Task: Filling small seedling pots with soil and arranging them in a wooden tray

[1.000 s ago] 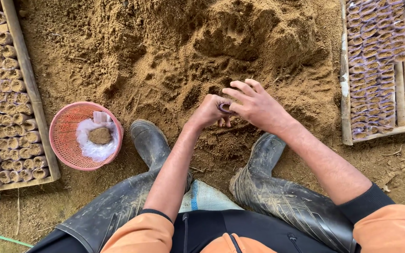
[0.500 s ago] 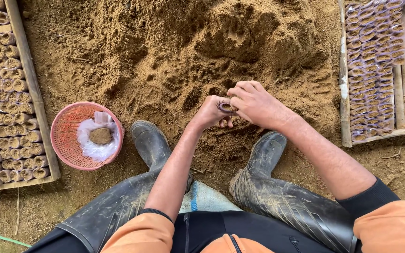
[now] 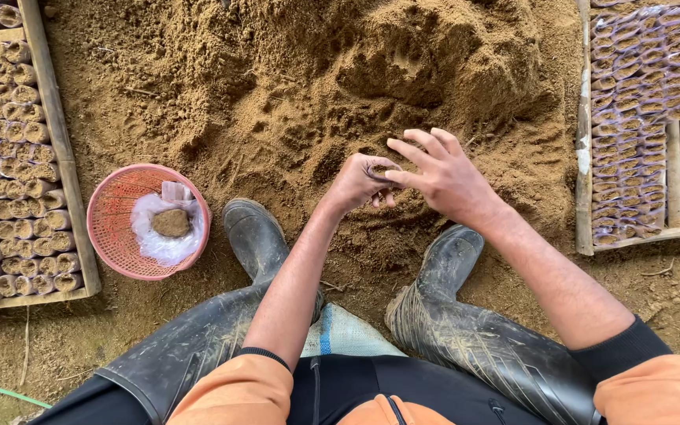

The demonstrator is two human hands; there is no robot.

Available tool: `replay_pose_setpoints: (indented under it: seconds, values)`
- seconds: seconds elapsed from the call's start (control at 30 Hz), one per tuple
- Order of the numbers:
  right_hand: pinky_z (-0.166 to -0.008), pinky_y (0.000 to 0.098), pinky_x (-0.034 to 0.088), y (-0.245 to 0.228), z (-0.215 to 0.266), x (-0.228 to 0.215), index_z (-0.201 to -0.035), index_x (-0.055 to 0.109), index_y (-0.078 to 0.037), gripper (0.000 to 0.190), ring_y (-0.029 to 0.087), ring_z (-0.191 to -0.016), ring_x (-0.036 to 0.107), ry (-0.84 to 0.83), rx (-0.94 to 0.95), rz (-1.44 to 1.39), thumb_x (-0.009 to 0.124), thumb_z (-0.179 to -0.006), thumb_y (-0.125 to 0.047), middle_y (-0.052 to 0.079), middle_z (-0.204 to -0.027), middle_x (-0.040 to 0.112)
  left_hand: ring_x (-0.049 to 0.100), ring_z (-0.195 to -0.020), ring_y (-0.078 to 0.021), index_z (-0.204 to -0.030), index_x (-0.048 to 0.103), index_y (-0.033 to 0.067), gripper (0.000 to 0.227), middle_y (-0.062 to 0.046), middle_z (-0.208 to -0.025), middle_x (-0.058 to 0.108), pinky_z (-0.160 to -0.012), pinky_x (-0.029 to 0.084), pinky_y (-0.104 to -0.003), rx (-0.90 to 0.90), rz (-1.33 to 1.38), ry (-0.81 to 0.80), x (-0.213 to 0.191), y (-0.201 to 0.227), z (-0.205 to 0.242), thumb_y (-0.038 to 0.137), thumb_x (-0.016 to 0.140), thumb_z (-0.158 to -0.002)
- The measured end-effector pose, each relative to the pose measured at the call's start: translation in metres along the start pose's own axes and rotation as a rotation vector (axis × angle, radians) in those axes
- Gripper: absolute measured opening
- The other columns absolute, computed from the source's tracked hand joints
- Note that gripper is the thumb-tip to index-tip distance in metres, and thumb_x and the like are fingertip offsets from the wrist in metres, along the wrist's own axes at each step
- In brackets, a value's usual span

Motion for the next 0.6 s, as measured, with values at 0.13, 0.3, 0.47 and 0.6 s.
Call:
replay_pose_setpoints:
  seconds: [0.13, 0.3, 0.47, 0.6]
  values:
    - [-0.114, 0.0481, 0.036, -0.004, -0.002, 0.003, -0.135, 0.06, -0.038, 0.057, 0.021, -0.139, 0.047, 0.027, 0.014, 0.057, 0.064, -0.088, -0.005, 0.001, -0.146, 0.058, 0.073, -0.055, -0.0187, -0.108, 0.07, -0.0091, 0.014, -0.033, -0.097, 0.073, -0.037, 0.059, -0.016, 0.012, -0.06, -0.016, 0.001, 0.001, 0.0, -0.006, 0.067, -0.095]
    - [-0.115, 0.0495, 0.036, -0.01, -0.003, 0.0, -0.118, 0.068, -0.031, 0.039, 0.019, -0.137, 0.05, 0.001, 0.0, 0.094, 0.066, -0.088, -0.005, -0.001, -0.139, 0.062, 0.073, -0.055, -0.019, -0.107, 0.07, -0.0092, 0.014, -0.033, -0.095, 0.073, -0.037, 0.059, -0.017, 0.034, -0.106, -0.029, 0.008, 0.004, -0.001, -0.005, 0.068, -0.094]
    - [-0.115, 0.0496, 0.038, -0.004, -0.001, 0.001, -0.1, 0.069, -0.025, 0.026, 0.018, -0.132, 0.054, 0.032, 0.01, 0.082, 0.069, -0.086, -0.004, -0.002, -0.132, 0.067, 0.072, -0.054, -0.0182, -0.11, 0.068, -0.0126, 0.017, -0.036, -0.099, 0.072, -0.037, 0.059, -0.016, 0.013, -0.091, -0.011, 0.009, 0.012, 0.006, -0.006, 0.068, -0.094]
    - [-0.114, 0.0497, 0.038, 0.007, 0.004, 0.006, -0.108, 0.068, -0.027, 0.037, 0.02, -0.134, 0.052, 0.09, 0.04, -0.006, 0.069, -0.083, 0.0, -0.002, -0.133, 0.066, 0.072, -0.055, -0.0181, -0.111, 0.068, -0.0127, 0.018, -0.035, -0.1, 0.072, -0.038, 0.059, -0.016, 0.018, -0.08, -0.01, 0.01, 0.014, 0.006, -0.006, 0.067, -0.094]
Point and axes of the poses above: each hand's wrist, its own z-axis away from the middle knuckle, its own x-axis out of the palm, y = z × x, the point moved 10 cm from there along -z, towards the middle knuckle
